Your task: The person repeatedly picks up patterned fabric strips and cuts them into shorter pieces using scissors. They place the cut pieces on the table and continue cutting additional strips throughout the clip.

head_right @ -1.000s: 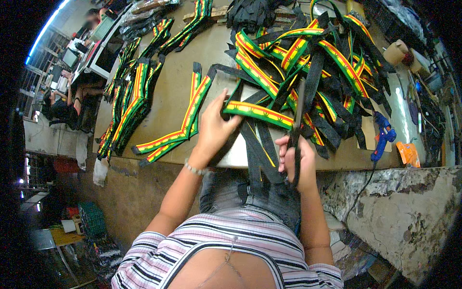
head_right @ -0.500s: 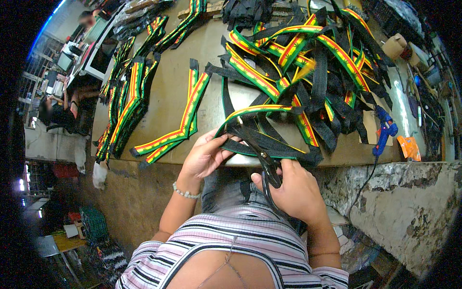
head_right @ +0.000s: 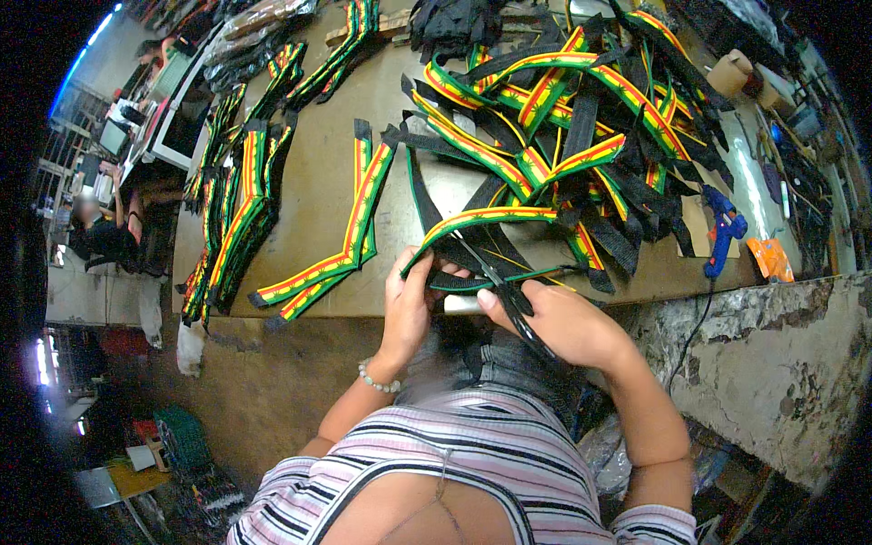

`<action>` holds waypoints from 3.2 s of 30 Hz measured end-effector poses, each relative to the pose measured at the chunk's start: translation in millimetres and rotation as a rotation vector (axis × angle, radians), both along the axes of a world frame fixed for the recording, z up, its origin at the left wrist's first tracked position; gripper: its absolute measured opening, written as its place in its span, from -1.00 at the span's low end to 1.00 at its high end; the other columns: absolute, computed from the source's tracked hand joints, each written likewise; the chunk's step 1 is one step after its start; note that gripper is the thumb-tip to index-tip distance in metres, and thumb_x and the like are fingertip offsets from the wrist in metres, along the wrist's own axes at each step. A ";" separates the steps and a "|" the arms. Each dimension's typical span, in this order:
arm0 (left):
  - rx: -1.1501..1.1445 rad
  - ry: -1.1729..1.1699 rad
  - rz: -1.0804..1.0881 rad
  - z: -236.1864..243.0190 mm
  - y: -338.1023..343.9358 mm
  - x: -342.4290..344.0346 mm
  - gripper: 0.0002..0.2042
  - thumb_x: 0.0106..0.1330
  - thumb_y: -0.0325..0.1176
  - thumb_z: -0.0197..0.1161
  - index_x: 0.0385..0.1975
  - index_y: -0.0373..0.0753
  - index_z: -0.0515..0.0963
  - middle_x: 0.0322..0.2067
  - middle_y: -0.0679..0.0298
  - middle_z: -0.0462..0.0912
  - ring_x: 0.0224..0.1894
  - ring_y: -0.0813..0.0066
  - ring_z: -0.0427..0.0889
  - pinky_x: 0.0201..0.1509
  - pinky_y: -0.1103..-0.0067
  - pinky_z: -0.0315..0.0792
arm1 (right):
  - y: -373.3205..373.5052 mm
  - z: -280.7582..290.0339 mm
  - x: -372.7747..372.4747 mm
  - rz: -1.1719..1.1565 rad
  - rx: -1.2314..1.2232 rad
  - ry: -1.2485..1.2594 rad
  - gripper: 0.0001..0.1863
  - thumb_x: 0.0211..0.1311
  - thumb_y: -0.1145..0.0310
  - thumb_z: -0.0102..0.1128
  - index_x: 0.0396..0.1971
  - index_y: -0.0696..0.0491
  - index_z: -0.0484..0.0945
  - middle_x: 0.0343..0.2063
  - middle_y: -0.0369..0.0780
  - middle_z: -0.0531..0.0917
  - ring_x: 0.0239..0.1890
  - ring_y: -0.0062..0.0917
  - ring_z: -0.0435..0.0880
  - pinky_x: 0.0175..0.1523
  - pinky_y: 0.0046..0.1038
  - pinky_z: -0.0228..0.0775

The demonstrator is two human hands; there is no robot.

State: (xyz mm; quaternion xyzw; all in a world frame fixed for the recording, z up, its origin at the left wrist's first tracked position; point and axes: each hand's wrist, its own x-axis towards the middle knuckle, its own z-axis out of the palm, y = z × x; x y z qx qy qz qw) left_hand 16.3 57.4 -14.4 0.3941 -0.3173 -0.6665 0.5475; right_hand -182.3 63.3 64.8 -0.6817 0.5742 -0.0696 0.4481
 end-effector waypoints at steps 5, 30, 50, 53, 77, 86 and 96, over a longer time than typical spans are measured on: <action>0.096 0.254 0.038 -3.5 0.0 -3.3 -0.69 0.53 -0.22 -0.12 0.02 -0.32 0.37 -0.09 0.03 0.56 -0.03 0.22 0.61 0.13 0.34 0.51 | 0.5 -3.9 10.1 -0.198 0.377 -0.229 -0.29 0.31 -0.27 -0.06 -0.63 0.17 0.45 -0.70 -0.13 0.53 -0.69 -0.41 0.58 -0.57 -0.41 0.46; -0.121 0.377 0.016 10.1 3.4 -7.7 -0.45 0.47 -0.17 -0.35 0.28 -0.48 0.18 0.29 -0.08 0.27 0.39 0.10 0.18 0.47 0.24 0.03 | 48.6 8.2 33.0 -0.105 -0.167 0.146 -0.36 0.07 -0.14 0.31 -0.32 0.21 0.36 -0.35 -0.01 0.49 -0.32 -0.01 0.57 -0.23 -0.16 0.42; -0.141 0.487 -0.028 11.6 1.3 -22.8 -0.48 0.49 -0.09 -0.18 0.31 -0.31 0.18 0.13 0.02 0.44 0.28 0.16 0.34 0.39 0.22 0.20 | 41.8 -35.0 44.1 -0.117 -0.655 0.147 -0.47 -0.11 0.02 0.48 -0.55 0.13 0.37 -0.56 -0.14 0.45 -0.51 -0.18 0.55 -0.45 -0.25 0.37; -0.132 0.233 0.034 38.9 -0.3 -20.7 -0.58 0.40 -0.31 0.02 0.20 -0.34 0.28 -0.06 0.10 0.53 0.18 0.23 0.44 0.32 0.27 0.27 | 43.3 -32.7 39.0 -0.085 -0.699 0.018 -0.48 -0.14 0.05 0.52 -0.61 0.12 0.37 -0.63 -0.16 0.44 -0.57 -0.19 0.52 -0.49 -0.29 0.35; -0.258 -1.256 -0.310 31.2 -83.2 -14.8 -0.48 0.09 0.06 0.38 -0.37 -0.41 0.58 -0.58 0.01 0.62 -0.48 0.09 0.63 -0.30 0.34 0.47 | 60.0 -19.4 -7.0 -0.430 -0.303 -0.174 -0.36 -0.01 -0.07 0.41 -0.26 0.17 0.32 -0.38 -0.11 0.45 -0.39 -0.28 0.48 -0.25 -0.36 0.37; 0.183 -0.095 -0.149 9.0 -61.9 -1.7 -0.73 0.29 -0.31 0.32 -0.14 -0.33 0.50 -0.28 0.23 0.65 -0.29 0.56 0.63 -0.20 0.59 0.59 | 37.0 -9.4 10.9 -0.316 -0.175 0.261 -0.34 0.12 -0.19 0.25 -0.29 0.22 0.39 -0.33 0.02 0.57 -0.25 -0.03 0.63 -0.17 -0.14 0.47; 0.110 0.496 -0.050 8.1 -34.0 -11.0 -0.59 0.46 -0.39 0.01 0.24 -0.39 0.18 0.23 -0.08 0.34 0.12 0.16 0.50 0.25 0.29 0.44 | 40.6 11.1 15.0 -0.290 -0.135 0.250 -0.37 0.10 -0.15 0.29 -0.39 0.22 0.40 -0.44 0.01 0.56 -0.33 -0.01 0.61 -0.24 -0.15 0.43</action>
